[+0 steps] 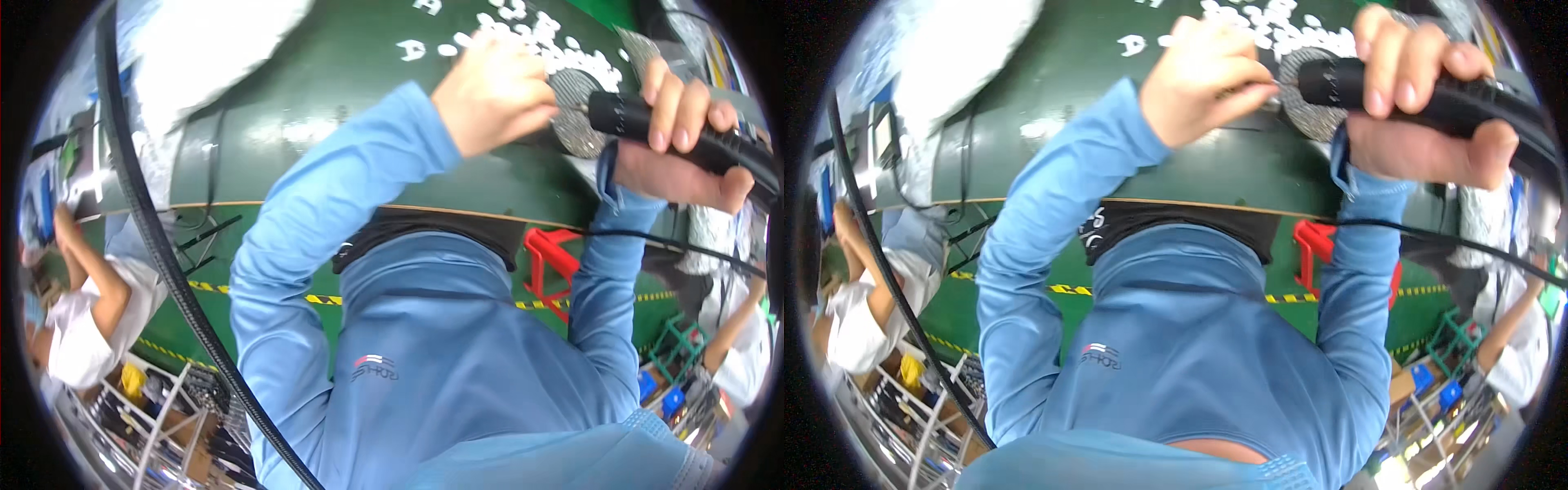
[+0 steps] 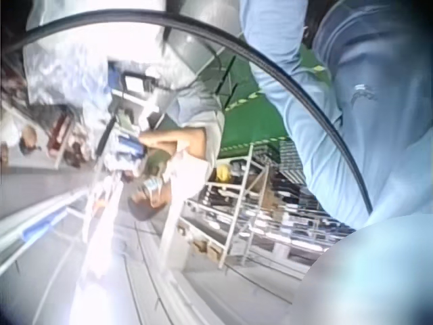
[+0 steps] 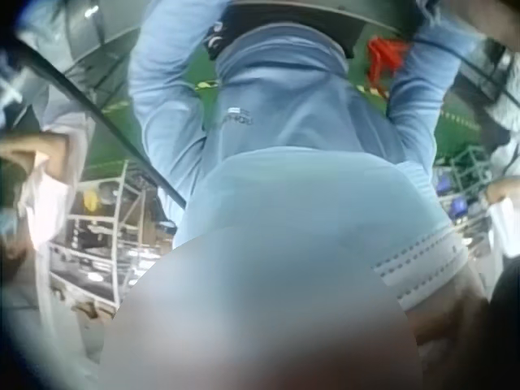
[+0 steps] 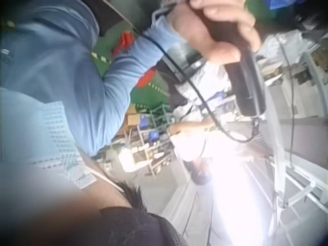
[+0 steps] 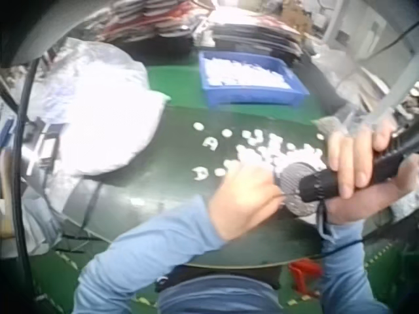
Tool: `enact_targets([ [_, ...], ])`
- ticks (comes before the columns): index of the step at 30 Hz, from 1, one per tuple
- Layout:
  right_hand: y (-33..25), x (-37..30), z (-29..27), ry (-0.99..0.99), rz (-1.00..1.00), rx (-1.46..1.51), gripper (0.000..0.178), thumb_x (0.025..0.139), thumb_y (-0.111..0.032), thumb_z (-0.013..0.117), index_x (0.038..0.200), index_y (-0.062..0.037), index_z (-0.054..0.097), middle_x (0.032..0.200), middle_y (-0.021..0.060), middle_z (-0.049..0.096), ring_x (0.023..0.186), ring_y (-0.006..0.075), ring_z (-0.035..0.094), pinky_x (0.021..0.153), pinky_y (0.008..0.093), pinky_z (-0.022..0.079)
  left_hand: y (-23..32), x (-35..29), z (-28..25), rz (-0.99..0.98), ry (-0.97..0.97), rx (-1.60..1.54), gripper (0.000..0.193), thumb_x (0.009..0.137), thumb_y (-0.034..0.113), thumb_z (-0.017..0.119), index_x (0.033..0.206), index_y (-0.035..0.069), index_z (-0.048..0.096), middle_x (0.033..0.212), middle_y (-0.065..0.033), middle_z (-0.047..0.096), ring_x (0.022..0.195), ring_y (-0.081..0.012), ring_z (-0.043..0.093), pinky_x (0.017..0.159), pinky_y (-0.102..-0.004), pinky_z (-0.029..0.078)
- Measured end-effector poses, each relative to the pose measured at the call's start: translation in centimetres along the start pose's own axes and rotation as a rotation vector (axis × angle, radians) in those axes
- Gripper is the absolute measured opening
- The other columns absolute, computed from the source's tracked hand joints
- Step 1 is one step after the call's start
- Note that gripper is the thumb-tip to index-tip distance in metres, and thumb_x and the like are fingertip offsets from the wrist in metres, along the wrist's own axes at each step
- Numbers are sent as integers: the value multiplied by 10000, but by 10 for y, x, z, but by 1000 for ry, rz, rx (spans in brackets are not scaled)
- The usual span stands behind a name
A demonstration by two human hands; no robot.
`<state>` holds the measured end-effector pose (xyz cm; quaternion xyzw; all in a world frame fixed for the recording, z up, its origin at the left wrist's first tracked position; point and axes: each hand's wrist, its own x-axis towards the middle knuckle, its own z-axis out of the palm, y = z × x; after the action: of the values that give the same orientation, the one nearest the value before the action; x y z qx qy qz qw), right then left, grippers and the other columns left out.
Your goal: Assembling and testing small white electronic components using a handheld tool at a factory workstation.
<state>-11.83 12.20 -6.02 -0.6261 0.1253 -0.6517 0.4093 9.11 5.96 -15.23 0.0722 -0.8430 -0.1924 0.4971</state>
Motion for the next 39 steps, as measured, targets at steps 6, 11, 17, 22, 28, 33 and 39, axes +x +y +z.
enact_targets([
  [6,2,1,16,57,-29,-74,601,948,-665,502,1161,-122,647,708,-18,556,505,116,474,712,383,374,2,0,4,-6,5,33,161,726,157,831,798,132,688,809,8,563,819,-215,534,728,-392,338],
  [11,4,4,25,173,-43,-121,549,906,-643,560,1076,-132,669,693,-49,568,501,77,457,710,335,336,0,5,4,6,2,32,172,725,157,831,801,128,680,813,5,562,808,-217,522,724,-388,336],
  [17,5,1,16,80,-41,-117,567,946,-646,529,1146,-120,601,715,-10,553,495,117,462,709,377,380,1,5,0,1,-18,27,175,731,152,832,821,119,686,812,-1,557,815,-224,522,731,-387,338],
  [22,5,0,17,62,-64,-91,563,954,-636,528,1154,-114,597,722,-10,562,498,111,464,716,375,386,0,4,0,20,-46,-4,190,756,168,842,869,105,703,811,-15,562,820,-236,527,720,-391,354],
  [28,5,-1,16,64,-78,-68,566,959,-629,528,1171,-110,601,721,-4,563,504,118,471,732,387,401,2,5,-2,-29,-31,-60,299,721,191,886,946,89,716,822,-28,597,783,-250,557,705,-390,387],
  [33,4,-3,18,99,-63,-47,542,945,-594,574,1154,-96,623,709,-11,555,526,117,479,711,357,384,1,5,0,-4,-43,-77,174,751,131,851,861,90,724,765,-34,595,745,-254,554,693,-401,395],
  [39,18,7,36,136,-30,41,553,982,-585,514,1141,-67,624,708,26,590,523,146,494,645,334,396,0,12,-8,-11,-17,-23,341,687,218,894,936,66,718,861,-96,667,805,-317,647,712,-447,495],
])
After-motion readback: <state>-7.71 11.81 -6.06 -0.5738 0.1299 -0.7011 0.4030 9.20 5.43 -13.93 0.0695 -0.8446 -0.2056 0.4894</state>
